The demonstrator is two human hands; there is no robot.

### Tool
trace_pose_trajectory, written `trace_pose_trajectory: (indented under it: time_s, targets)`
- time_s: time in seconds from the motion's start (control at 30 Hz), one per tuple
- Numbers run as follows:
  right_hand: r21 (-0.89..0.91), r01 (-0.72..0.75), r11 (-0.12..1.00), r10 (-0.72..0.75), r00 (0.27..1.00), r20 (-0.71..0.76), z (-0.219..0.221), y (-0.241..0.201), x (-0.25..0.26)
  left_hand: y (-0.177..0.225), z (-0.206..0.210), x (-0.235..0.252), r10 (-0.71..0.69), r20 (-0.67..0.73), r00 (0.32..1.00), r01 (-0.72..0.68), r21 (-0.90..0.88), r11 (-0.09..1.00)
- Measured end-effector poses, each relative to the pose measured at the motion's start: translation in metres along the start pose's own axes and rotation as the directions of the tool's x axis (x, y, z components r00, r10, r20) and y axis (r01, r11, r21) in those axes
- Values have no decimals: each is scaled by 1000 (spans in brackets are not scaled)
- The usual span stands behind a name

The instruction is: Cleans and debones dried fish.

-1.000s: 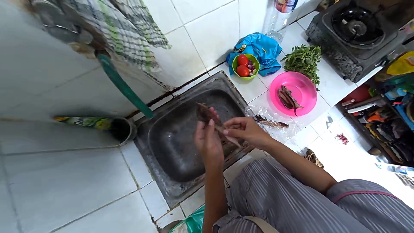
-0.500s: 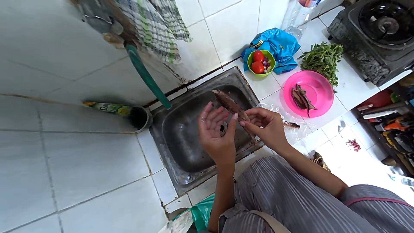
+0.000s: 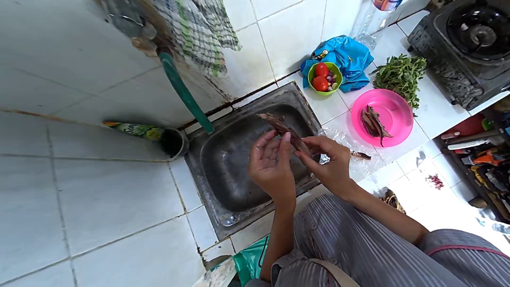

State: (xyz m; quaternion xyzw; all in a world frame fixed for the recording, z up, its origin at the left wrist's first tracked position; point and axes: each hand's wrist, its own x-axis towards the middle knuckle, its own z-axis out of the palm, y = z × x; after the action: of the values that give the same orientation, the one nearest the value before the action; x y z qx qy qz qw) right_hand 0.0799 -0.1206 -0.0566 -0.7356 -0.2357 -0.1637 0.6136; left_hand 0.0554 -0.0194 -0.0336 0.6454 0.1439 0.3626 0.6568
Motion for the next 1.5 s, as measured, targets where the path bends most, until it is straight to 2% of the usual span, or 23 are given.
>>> trace_pose_trajectory:
  time_s: [0.2, 0.3, 0.37, 0.43, 0.5, 0.53, 0.57, 0.6, 0.63, 0.67, 0.7, 0.73, 0.77, 0.8, 0.83, 0.9, 1.03, 1.23, 1.5]
  targets:
    - [158, -105, 982, 103, 995, 16, 0, -4, -2, -2, -3, -1, 114, -35, 993, -112, 49, 992]
    - [236, -192, 953, 187, 981, 46, -1, -8, -2, -1, -4, -1, 107, -35, 994, -105, 52, 993]
    - [347, -369, 862, 346, 929, 128, -5, -14, -1, 0, -8, 1, 71, -19, 997, -70, 36, 997]
    - [423, -532, 733, 487, 845, 221, -10, -16, 2, -6, -18, 6, 31, -11, 999, -30, 30, 999]
    - [454, -596, 662, 541, 799, 261, -12, -16, 3, -22, -32, 14, 10, -45, 999, -3, 154, 988]
    - [459, -603, 652, 548, 794, 264, -13, -15, 3, -33, -43, 19, 9, -38, 999, 4, 328, 945]
    - [459, -604, 652, 548, 793, 264, -14, -15, 3, -41, -56, 22, -57, 23, 998, 35, 548, 836]
    - [458, -606, 651, 550, 792, 266, -14, -16, 3, -44, -66, 25, -214, 107, 971, 74, 716, 695]
    - [454, -609, 650, 551, 789, 270, -14, -16, 3, -44, -71, 29, -393, 170, 904, 119, 781, 612]
    - [449, -613, 650, 550, 787, 279, -14, -16, 3, -42, -73, 30, -487, 198, 850, 150, 796, 587]
    - [443, -616, 651, 548, 786, 288, -13, -16, 4, -36, -73, 26, -501, 228, 835, 175, 753, 635]
    - [437, -614, 658, 539, 789, 295, -13, -15, 4, -25, -70, 20, -482, 270, 833, 222, 635, 740]
    - [426, -606, 671, 528, 795, 299, -13, -14, 3, -13, -66, 14, -469, 306, 828, 301, 464, 833]
    - [410, -594, 692, 511, 804, 303, -12, -14, 3, -4, -61, 10, -459, 343, 820, 377, 279, 883]
    - [387, -575, 720, 487, 817, 308, -12, -14, 3, 3, -57, 7, -436, 371, 820, 421, 127, 898]
    - [345, -503, 792, 411, 858, 308, -10, -13, 2, 10, -51, 1, -381, 358, 852, 418, -31, 908]
    - [297, -340, 892, 259, 925, 278, -10, -15, -1, 13, -41, -3, -362, 212, 908, 391, -112, 914]
    - [222, -174, 959, 142, 978, 156, -7, -21, -2, 9, -41, -7, -311, 237, 921, 364, -234, 901]
    - [161, -64, 985, 50, 995, 89, -5, -25, -1, 9, -43, -8, -241, 255, 936, 309, -273, 911]
